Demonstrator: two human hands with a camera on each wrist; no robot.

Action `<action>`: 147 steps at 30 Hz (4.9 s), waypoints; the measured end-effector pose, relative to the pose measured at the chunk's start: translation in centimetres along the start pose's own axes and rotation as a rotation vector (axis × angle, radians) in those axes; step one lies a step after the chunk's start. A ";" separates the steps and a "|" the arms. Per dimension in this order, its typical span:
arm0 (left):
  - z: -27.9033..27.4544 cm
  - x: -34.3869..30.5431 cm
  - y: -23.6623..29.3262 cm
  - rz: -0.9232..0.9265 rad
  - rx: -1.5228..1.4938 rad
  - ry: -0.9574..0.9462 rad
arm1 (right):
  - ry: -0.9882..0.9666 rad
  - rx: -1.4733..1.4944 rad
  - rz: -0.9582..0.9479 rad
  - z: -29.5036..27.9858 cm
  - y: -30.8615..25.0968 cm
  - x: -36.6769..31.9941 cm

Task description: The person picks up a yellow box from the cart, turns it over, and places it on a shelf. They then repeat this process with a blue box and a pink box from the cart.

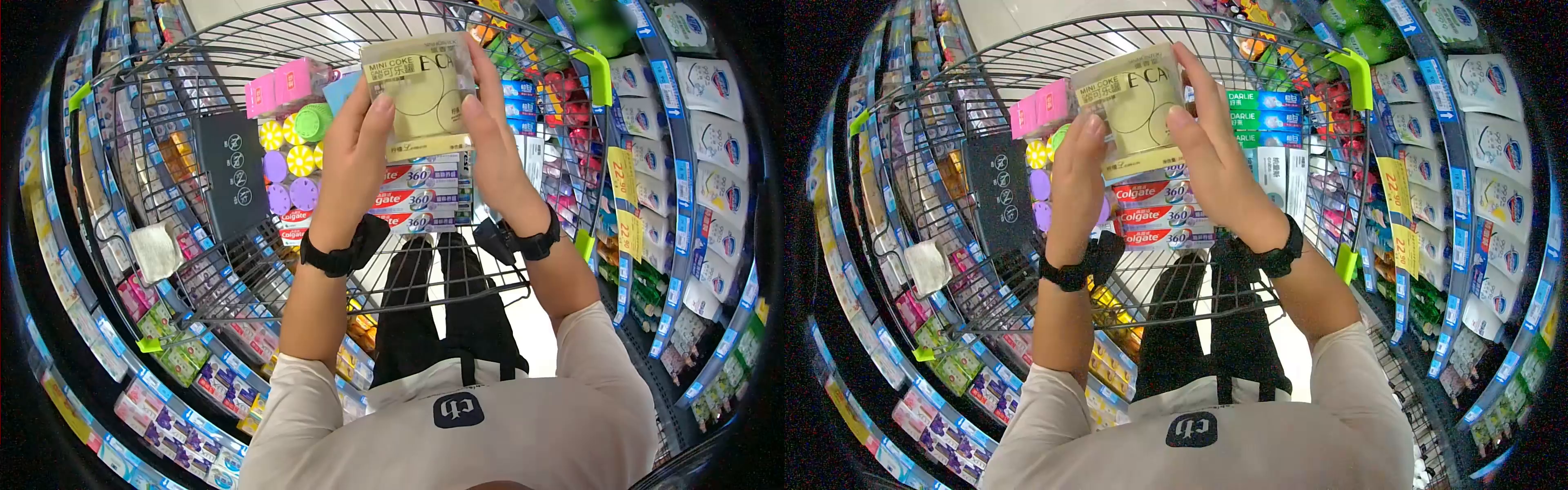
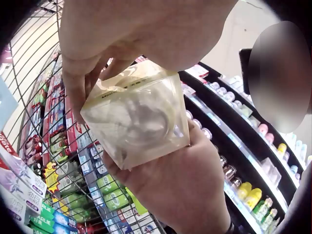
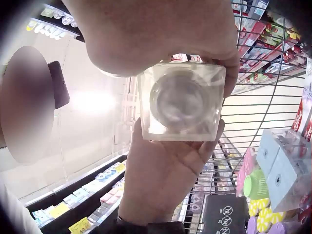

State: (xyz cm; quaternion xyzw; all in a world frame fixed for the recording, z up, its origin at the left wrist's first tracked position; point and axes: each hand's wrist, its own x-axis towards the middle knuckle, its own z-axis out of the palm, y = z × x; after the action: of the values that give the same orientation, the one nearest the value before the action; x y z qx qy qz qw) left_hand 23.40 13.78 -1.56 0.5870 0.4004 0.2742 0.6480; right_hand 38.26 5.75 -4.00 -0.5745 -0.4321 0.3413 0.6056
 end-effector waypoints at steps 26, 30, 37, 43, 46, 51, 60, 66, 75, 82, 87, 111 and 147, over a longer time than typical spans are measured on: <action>-1.3 0.8 -3.3 0.028 -0.092 -0.049 | 0.035 0.261 0.251 0.2 -0.3 -0.2; -0.1 0.1 -1.5 0.049 0.064 -0.006 | 0.055 0.231 0.206 0.2 0.4 -0.2; 0.1 0.2 -1.2 0.045 0.041 0.081 | 0.000 0.318 0.242 -0.5 1.4 -0.2; 0.0 0.5 -2.1 0.069 0.056 0.084 | 0.012 0.317 0.284 -0.5 1.2 -0.1; 0.1 0.3 -1.8 0.034 0.061 0.098 | 0.003 0.298 0.299 -0.3 0.9 -0.2; 0.1 0.4 -2.1 0.032 0.069 0.108 | 0.015 0.334 0.301 -0.3 1.1 -0.2; 0.1 0.3 -2.4 0.047 0.087 0.122 | 0.080 0.384 0.312 0.2 1.4 -0.3; 0.1 0.0 -1.7 0.012 0.103 0.091 | 0.115 0.361 0.297 0.2 1.7 -0.4; -0.3 0.5 -3.8 -0.087 -0.302 0.009 | 0.034 0.628 0.450 0.6 0.3 -0.4; 0.8 0.2 -3.9 0.063 -0.233 0.027 | 0.106 0.375 0.412 0.8 0.2 -0.1; 0.9 0.1 -3.4 -0.002 -0.114 -0.030 | 0.103 0.329 0.407 0.3 0.2 -0.6; -2.5 -8.0 4.6 0.207 -0.001 -0.289 | -0.264 0.280 0.087 -2.4 -9.1 -5.8; 2.4 -11.1 4.3 0.075 -0.042 -0.065 | 0.032 0.076 0.289 -1.5 -10.1 -10.8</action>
State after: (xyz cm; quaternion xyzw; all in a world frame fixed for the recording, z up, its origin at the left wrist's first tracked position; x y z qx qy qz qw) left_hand 20.03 4.07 4.86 0.5966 0.3511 0.2872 0.6621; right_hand 34.53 -5.79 4.66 -0.6129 -0.3219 0.4317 0.5783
